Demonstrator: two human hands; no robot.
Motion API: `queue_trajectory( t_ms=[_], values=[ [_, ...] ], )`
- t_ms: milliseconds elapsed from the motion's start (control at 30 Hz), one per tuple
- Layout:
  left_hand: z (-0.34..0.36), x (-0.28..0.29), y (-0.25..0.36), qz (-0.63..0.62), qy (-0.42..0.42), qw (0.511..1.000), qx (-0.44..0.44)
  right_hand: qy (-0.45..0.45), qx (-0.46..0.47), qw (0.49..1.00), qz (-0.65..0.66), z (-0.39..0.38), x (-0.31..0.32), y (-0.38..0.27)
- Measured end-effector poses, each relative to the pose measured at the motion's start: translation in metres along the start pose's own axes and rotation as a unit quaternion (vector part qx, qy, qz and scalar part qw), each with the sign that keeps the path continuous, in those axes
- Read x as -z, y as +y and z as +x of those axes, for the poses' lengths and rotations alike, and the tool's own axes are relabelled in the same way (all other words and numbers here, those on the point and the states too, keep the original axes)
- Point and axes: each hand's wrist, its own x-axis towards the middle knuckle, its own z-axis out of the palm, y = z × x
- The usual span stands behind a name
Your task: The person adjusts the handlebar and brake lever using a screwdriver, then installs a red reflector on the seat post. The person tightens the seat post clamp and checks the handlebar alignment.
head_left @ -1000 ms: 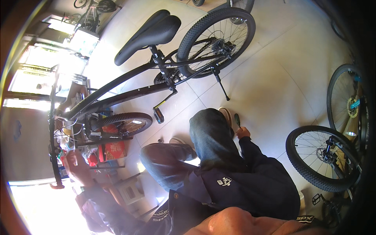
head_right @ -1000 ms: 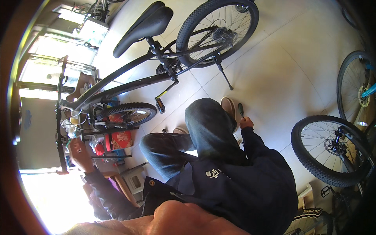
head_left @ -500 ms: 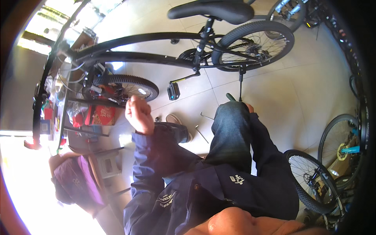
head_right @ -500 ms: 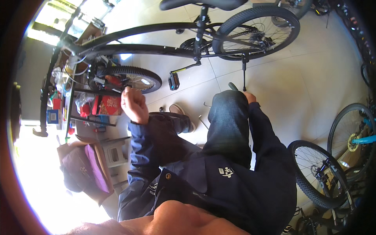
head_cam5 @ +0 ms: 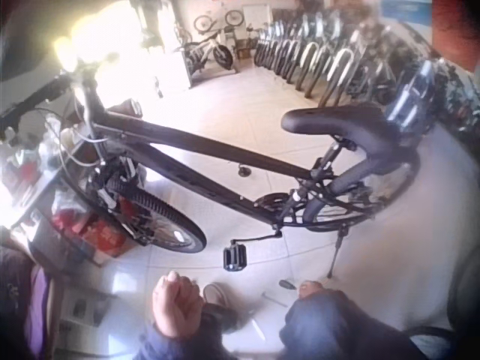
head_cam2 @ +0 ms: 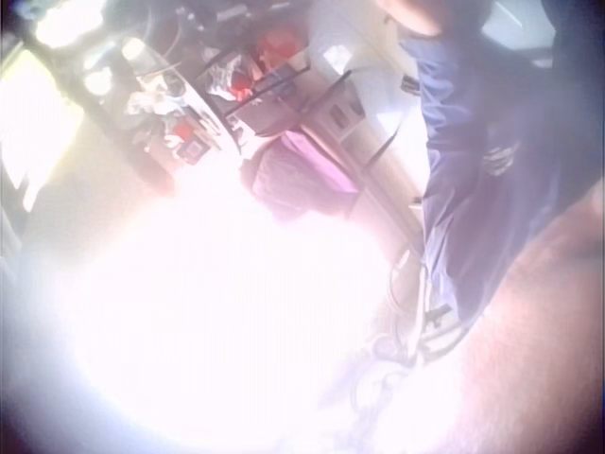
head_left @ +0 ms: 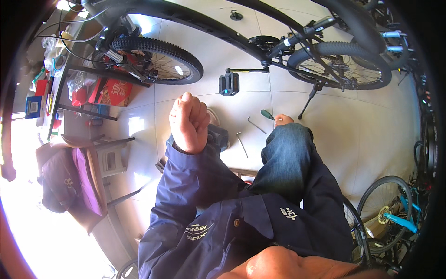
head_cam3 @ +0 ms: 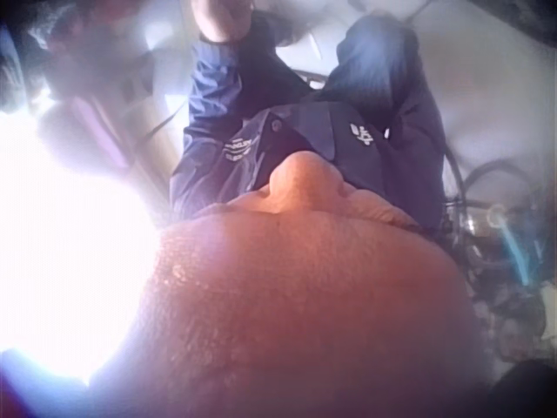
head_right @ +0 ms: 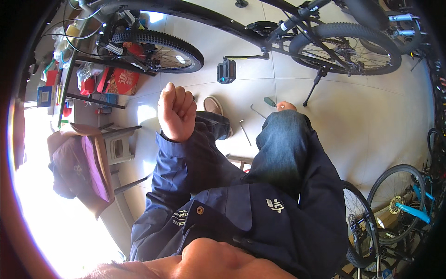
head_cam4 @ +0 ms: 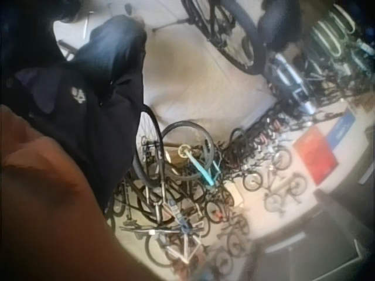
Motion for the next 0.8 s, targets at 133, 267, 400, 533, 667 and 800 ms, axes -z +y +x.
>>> queue_trajectory(
  t_ms=[133,267,400,533,667,800],
  values=[
    [-0.001,0.002,-0.007,0.016,-0.009,1.000,-0.005,-0.119,0.008,0.989,0.091,0.011,-0.009,0.012],
    [-0.019,-0.022,-0.038,0.139,-0.081,0.986,0.038,-0.200,0.039,0.978,0.042,0.020,-0.009,0.023],
    [-0.039,-0.064,-0.055,0.112,-0.236,0.961,0.095,-0.190,0.002,0.981,0.033,0.016,-0.010,0.030],
    [-0.030,-0.052,-0.031,0.216,-0.294,0.922,-0.127,-0.058,-0.026,0.997,0.034,0.004,-0.008,0.025],
    [0.004,0.070,-0.024,0.219,-0.002,0.959,-0.178,0.051,0.060,0.993,-0.093,-0.010,0.003,0.011],
    [0.092,0.270,-0.094,0.323,0.210,0.921,-0.062,0.141,0.163,0.973,-0.080,-0.024,0.018,-0.013]
  ],
)
